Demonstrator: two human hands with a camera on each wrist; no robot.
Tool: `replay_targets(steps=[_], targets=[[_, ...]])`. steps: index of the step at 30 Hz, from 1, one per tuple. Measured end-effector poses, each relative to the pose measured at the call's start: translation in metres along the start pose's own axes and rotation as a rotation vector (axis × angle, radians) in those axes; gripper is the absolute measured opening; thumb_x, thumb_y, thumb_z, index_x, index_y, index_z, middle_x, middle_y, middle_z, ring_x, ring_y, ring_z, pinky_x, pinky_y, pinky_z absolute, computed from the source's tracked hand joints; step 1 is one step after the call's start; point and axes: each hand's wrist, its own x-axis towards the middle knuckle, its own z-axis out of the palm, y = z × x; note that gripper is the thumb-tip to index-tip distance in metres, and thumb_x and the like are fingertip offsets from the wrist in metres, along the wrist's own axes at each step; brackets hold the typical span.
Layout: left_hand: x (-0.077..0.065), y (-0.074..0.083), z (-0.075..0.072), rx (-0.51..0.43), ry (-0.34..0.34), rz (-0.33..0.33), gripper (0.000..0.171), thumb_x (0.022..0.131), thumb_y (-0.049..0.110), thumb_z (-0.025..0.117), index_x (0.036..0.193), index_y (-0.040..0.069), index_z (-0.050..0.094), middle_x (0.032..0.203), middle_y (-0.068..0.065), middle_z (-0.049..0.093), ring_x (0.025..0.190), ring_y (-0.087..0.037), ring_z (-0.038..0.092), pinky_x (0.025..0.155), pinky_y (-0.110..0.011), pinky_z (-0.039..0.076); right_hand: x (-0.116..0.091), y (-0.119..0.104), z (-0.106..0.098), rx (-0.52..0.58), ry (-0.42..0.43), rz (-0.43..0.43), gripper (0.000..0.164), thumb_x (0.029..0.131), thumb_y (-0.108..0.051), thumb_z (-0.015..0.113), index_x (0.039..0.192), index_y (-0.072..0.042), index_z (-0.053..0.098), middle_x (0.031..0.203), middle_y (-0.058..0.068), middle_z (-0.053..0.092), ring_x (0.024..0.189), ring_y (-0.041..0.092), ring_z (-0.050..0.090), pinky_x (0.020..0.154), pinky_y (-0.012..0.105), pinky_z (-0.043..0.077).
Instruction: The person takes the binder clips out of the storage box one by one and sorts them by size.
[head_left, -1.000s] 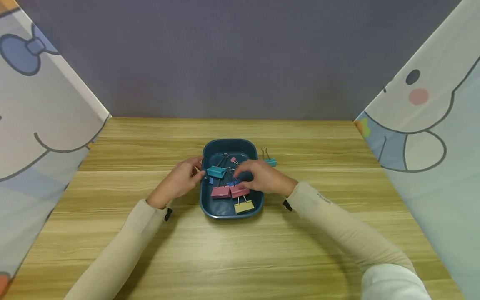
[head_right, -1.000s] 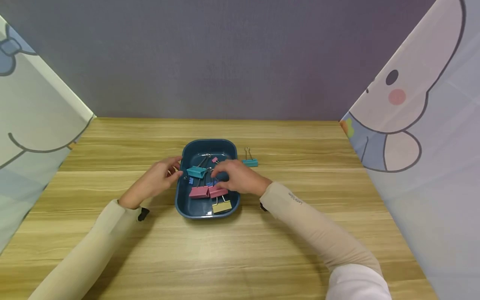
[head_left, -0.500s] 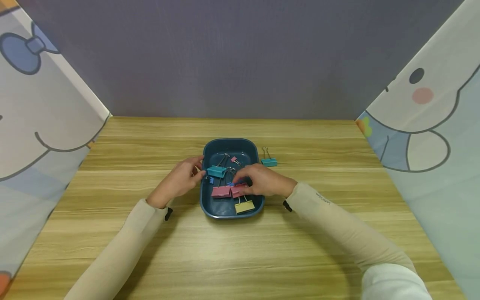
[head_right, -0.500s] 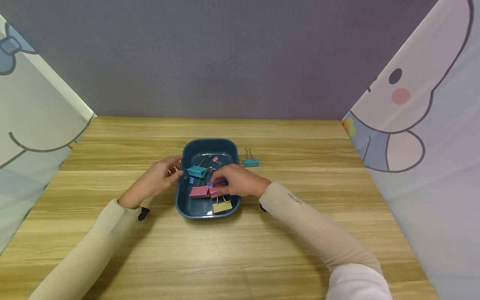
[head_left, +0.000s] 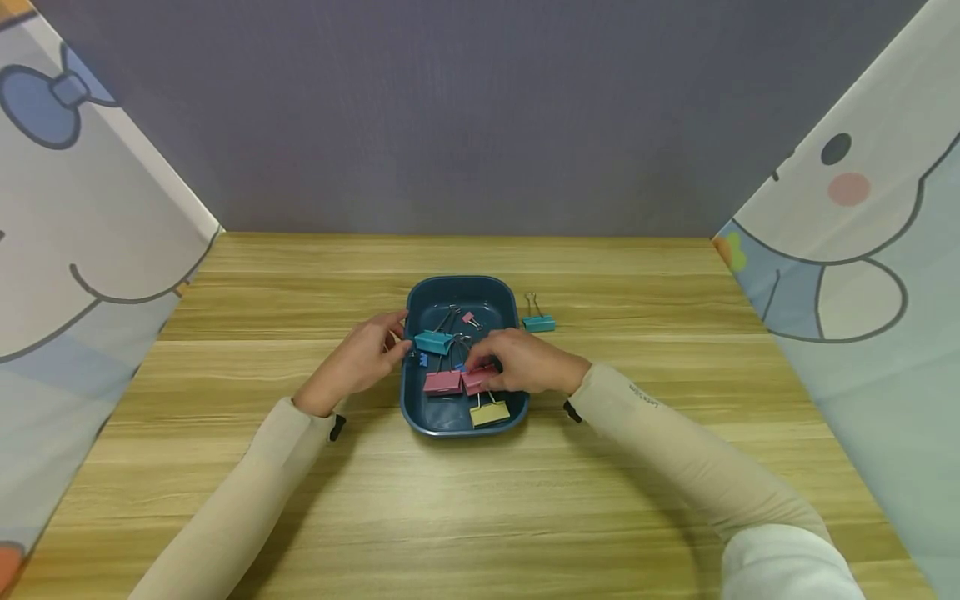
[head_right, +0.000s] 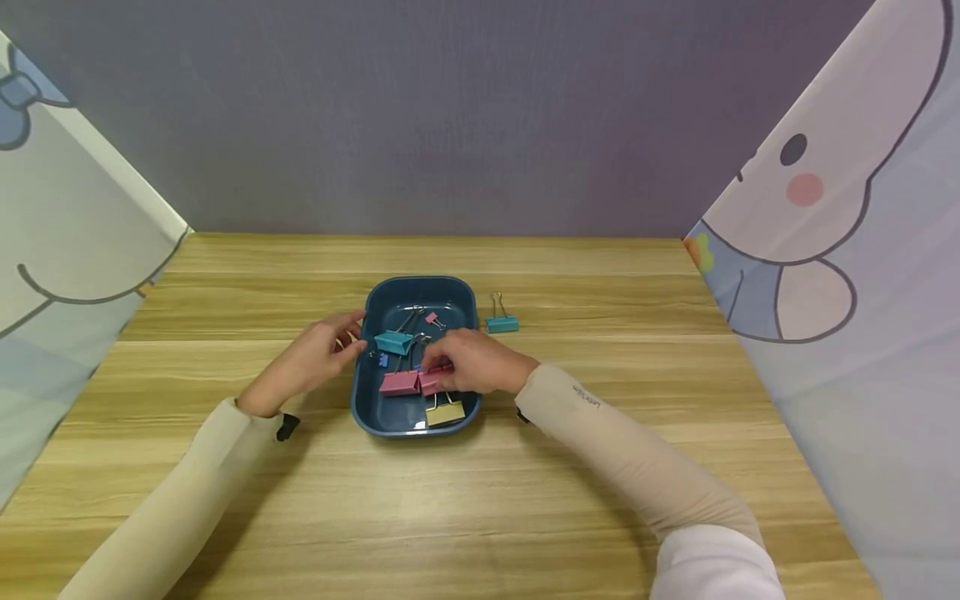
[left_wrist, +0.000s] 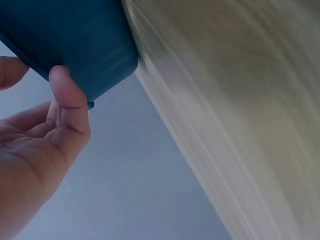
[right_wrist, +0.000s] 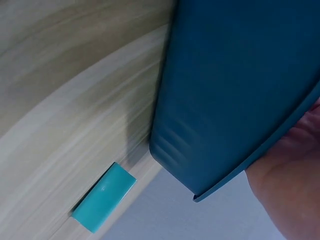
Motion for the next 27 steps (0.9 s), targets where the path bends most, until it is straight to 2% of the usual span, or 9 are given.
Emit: replay_targets(steps=[11, 16, 23, 27], targets=[[0.001, -0.0034, 0.0013, -0.003, 0.007, 0.014, 0.051, 0.093, 0.01, 0.058, 0.137, -0.008, 0.041, 0.102, -0.012, 0.059, 0.083, -0.022, 0.056, 0.069, -0.035, 0.048, 0.0001, 0.0013, 0.0038, -0.055, 0.054, -0.045, 0.017, 0.078, -0.014, 0.075, 0.093, -0.02, 0.072, 0.085, -0.01, 0.062, 0.077, 0.013, 0.047, 0.065, 0.028, 0.041], [0.0015, -0.0042, 0.0018, -0.001, 0.008, 0.014, 0.051, 0.093, 0.011, 0.059, 0.137, -0.008, 0.042, 0.101, -0.011, 0.059, 0.082, -0.021, 0.056, 0.068, -0.034, 0.048, -0.001, 0.0038, 0.0047, -0.045, 0.079, -0.069, 0.016, 0.077, -0.013, 0.074, 0.092, -0.019, 0.071, 0.084, -0.01, 0.061, 0.078, 0.014, 0.047, 0.065, 0.028, 0.04], [0.0022, -0.0044, 0.0017, -0.003, 0.012, 0.027, 0.051, 0.092, 0.01, 0.059, 0.136, -0.009, 0.042, 0.101, -0.012, 0.059, 0.082, -0.022, 0.056, 0.069, -0.035, 0.048, -0.0039, 0.0073, 0.0012, -0.012, 0.147, -0.15, 0.015, 0.078, -0.011, 0.073, 0.092, -0.019, 0.071, 0.084, -0.009, 0.057, 0.081, 0.015, 0.047, 0.069, 0.028, 0.039], [0.0023, -0.0045, 0.0016, -0.008, 0.015, 0.016, 0.051, 0.092, 0.009, 0.059, 0.136, -0.009, 0.042, 0.101, -0.013, 0.06, 0.082, -0.022, 0.056, 0.069, -0.035, 0.049, -0.0049, 0.007, -0.0027, 0.004, 0.205, -0.21, 0.015, 0.08, -0.012, 0.073, 0.093, -0.017, 0.071, 0.092, -0.009, 0.058, 0.088, 0.012, 0.047, 0.076, 0.028, 0.04]])
